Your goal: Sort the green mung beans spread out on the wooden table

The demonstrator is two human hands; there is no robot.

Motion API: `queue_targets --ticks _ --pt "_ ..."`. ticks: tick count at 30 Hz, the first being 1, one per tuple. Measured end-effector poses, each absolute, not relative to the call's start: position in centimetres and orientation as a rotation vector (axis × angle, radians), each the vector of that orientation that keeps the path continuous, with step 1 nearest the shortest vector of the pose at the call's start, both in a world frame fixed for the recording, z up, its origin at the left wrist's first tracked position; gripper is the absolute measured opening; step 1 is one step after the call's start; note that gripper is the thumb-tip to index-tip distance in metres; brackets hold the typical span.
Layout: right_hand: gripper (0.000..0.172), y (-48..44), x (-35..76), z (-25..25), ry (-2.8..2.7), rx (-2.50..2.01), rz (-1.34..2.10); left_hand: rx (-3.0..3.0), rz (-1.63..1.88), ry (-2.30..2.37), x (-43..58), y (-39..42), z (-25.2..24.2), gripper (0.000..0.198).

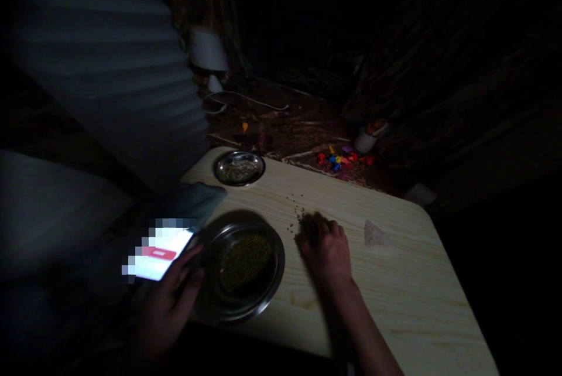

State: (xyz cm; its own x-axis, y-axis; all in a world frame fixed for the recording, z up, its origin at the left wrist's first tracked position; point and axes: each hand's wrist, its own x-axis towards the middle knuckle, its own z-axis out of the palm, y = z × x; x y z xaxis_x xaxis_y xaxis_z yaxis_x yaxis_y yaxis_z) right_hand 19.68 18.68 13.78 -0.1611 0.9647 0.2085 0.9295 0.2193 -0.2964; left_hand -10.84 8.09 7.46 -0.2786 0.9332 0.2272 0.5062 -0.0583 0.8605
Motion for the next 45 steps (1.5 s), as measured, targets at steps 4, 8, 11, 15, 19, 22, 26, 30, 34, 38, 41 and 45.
queue_targets --ticks 4,8,11,15,19,22,26,30,34,38,41,45 --pt "0.056 18.7 20.0 13.9 -2.109 -1.720 0.149 1.496 1.312 1.757 -10.8 8.1 7.6 0.046" --pt "0.030 18.6 22.3 14.8 -2.002 -1.647 0.219 1.545 1.317 1.786 -10.6 8.2 7.8 0.047" --pt "0.019 18.0 24.7 15.2 -1.914 -1.655 0.270 1.546 1.322 1.766 -10.6 8.2 7.8 0.044" --pt "0.021 16.4 26.3 14.9 -1.935 -1.638 0.404 1.490 1.315 1.773 -10.6 8.2 8.1 0.044" --pt "0.026 15.2 25.4 14.3 -2.016 -1.614 0.466 1.543 1.312 1.795 -10.6 8.3 8.4 0.043" --pt "0.041 15.3 24.5 14.1 -2.064 -1.614 0.416 1.567 1.308 1.806 -10.6 8.3 8.5 0.041" --pt "0.065 16.1 24.0 13.6 -2.105 -1.610 0.275 1.575 1.329 1.811 -10.5 8.5 8.7 0.043" --pt "0.076 16.8 24.0 13.1 -2.181 -1.629 0.215 1.582 1.340 1.820 -10.5 8.6 9.0 0.044" --pt "0.084 17.0 24.0 12.8 -2.191 -1.663 0.181 1.531 1.314 1.828 -10.5 8.4 8.9 0.044" --pt "0.084 17.0 24.0 12.6 -2.194 -1.662 0.180 1.544 1.313 1.835 -10.5 8.3 8.6 0.044" --pt "0.082 17.0 24.1 12.5 -2.186 -1.646 0.177 1.569 1.318 1.828 -10.5 8.4 8.6 0.042" --pt "0.084 17.2 24.1 12.5 -2.167 -1.647 0.171 1.592 1.326 1.808 -10.5 8.3 8.7 0.041"
